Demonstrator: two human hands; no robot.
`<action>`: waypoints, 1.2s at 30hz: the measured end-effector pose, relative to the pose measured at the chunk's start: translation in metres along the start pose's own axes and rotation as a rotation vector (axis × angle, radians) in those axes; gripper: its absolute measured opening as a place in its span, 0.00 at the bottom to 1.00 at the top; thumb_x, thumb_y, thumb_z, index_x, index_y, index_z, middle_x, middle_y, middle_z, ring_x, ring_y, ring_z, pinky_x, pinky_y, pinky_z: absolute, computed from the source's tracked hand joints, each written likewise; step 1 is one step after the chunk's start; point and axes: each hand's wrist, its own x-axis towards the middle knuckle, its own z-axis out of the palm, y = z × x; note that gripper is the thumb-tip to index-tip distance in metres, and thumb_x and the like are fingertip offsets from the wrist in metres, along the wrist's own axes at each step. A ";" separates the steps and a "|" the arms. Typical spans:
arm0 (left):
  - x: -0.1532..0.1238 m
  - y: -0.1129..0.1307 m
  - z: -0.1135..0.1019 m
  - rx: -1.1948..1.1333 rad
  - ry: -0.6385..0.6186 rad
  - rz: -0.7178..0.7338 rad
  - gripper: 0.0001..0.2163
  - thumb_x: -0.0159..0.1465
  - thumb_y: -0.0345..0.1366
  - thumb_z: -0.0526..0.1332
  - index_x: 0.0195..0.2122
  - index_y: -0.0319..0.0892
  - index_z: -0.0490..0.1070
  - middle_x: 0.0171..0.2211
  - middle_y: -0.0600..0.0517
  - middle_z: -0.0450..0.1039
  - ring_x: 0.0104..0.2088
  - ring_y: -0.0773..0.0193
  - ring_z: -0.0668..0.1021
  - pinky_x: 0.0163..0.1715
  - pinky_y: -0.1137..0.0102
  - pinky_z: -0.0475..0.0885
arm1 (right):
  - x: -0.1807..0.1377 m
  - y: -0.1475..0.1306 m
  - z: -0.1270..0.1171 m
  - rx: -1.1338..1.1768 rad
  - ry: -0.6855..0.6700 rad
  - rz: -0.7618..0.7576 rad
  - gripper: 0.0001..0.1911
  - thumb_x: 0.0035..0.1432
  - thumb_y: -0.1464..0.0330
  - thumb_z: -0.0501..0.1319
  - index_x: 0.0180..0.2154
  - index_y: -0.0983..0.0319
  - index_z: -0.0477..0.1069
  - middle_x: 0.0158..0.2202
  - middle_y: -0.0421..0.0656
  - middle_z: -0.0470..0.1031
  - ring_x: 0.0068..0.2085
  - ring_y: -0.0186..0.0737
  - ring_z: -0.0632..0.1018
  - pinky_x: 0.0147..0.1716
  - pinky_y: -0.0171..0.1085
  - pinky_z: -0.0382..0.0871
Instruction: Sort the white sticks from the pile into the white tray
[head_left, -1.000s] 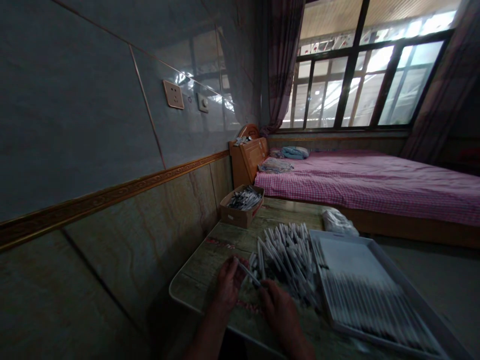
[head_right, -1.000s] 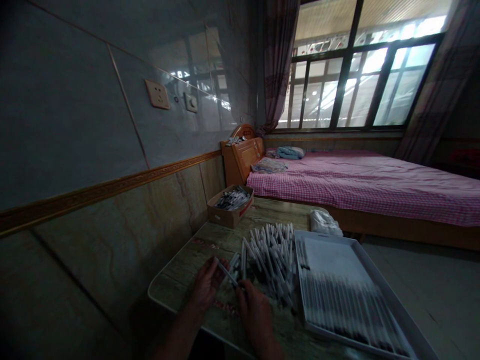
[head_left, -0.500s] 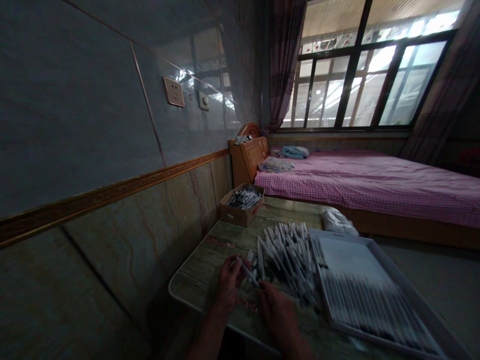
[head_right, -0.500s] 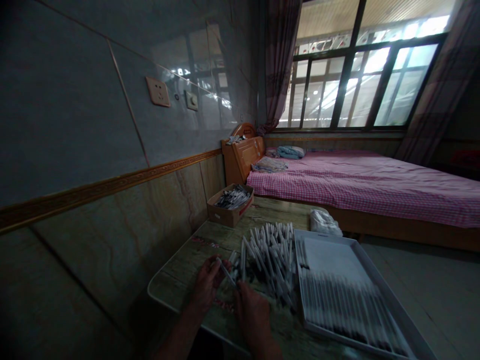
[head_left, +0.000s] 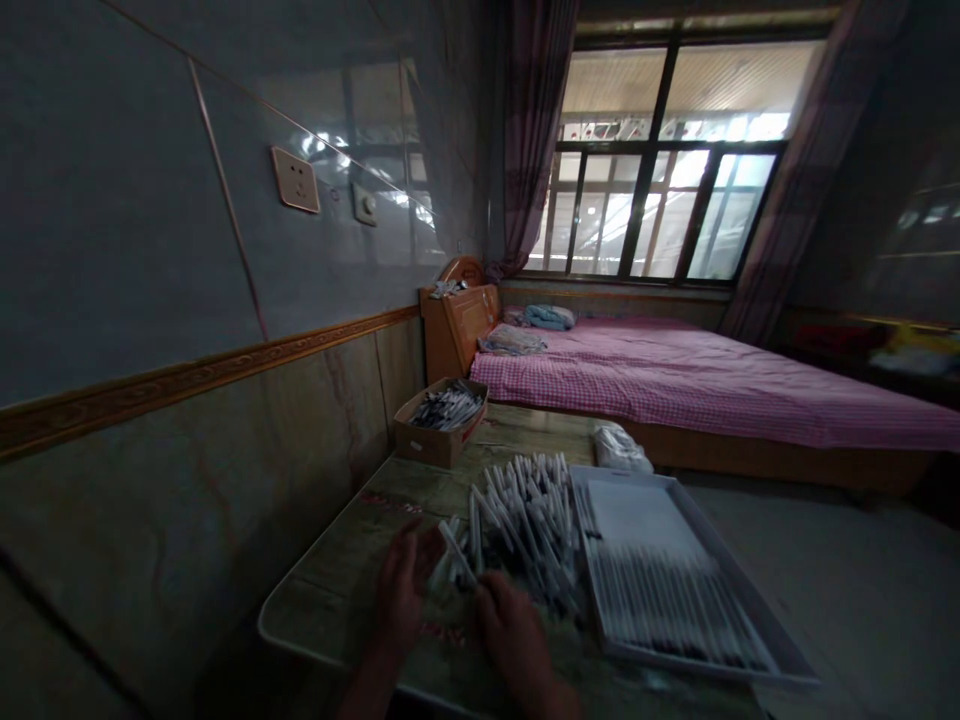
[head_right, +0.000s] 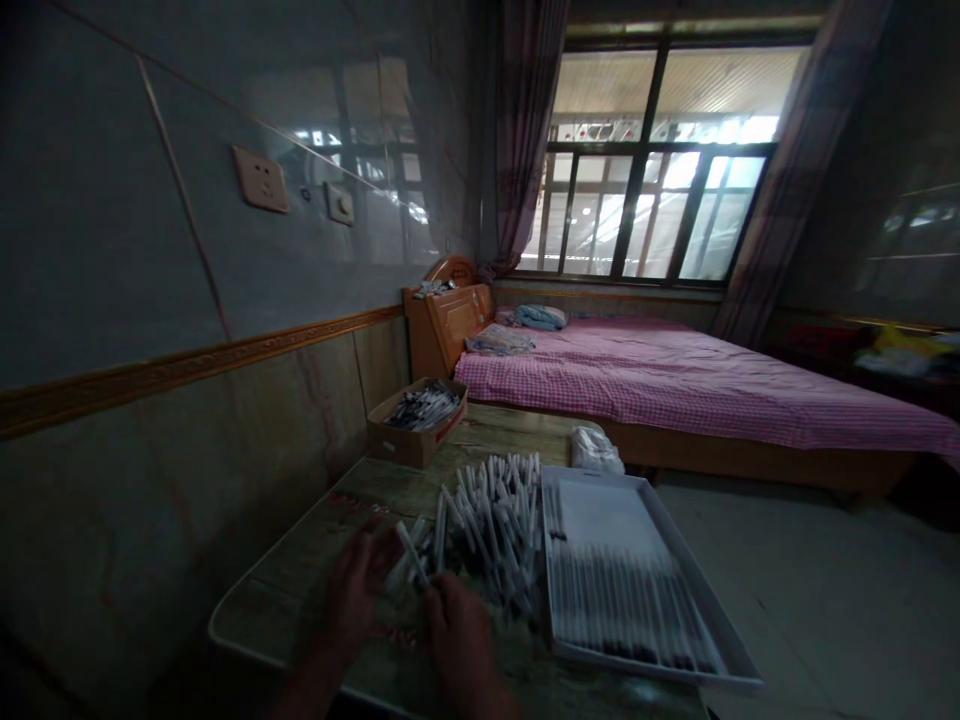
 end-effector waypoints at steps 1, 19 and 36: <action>0.002 -0.001 -0.003 0.016 0.019 0.002 0.27 0.51 0.53 0.69 0.47 0.43 0.70 0.35 0.47 0.83 0.39 0.53 0.84 0.41 0.61 0.78 | 0.001 0.000 -0.007 0.044 0.038 0.007 0.16 0.66 0.63 0.49 0.38 0.59 0.74 0.33 0.43 0.80 0.36 0.40 0.80 0.34 0.31 0.65; 0.019 -0.029 -0.022 0.592 0.089 0.263 0.13 0.50 0.45 0.62 0.35 0.46 0.73 0.35 0.49 0.81 0.40 0.50 0.82 0.44 0.58 0.76 | 0.067 0.092 -0.195 -0.432 0.157 0.519 0.19 0.59 0.61 0.52 0.29 0.62 0.78 0.28 0.45 0.80 0.32 0.40 0.79 0.28 0.32 0.61; 0.014 -0.027 -0.020 0.651 0.146 0.286 0.10 0.55 0.41 0.58 0.36 0.46 0.72 0.37 0.50 0.81 0.41 0.54 0.82 0.45 0.61 0.75 | 0.081 0.099 -0.173 -0.640 0.092 0.545 0.20 0.62 0.61 0.50 0.48 0.58 0.76 0.48 0.48 0.79 0.49 0.48 0.79 0.37 0.37 0.66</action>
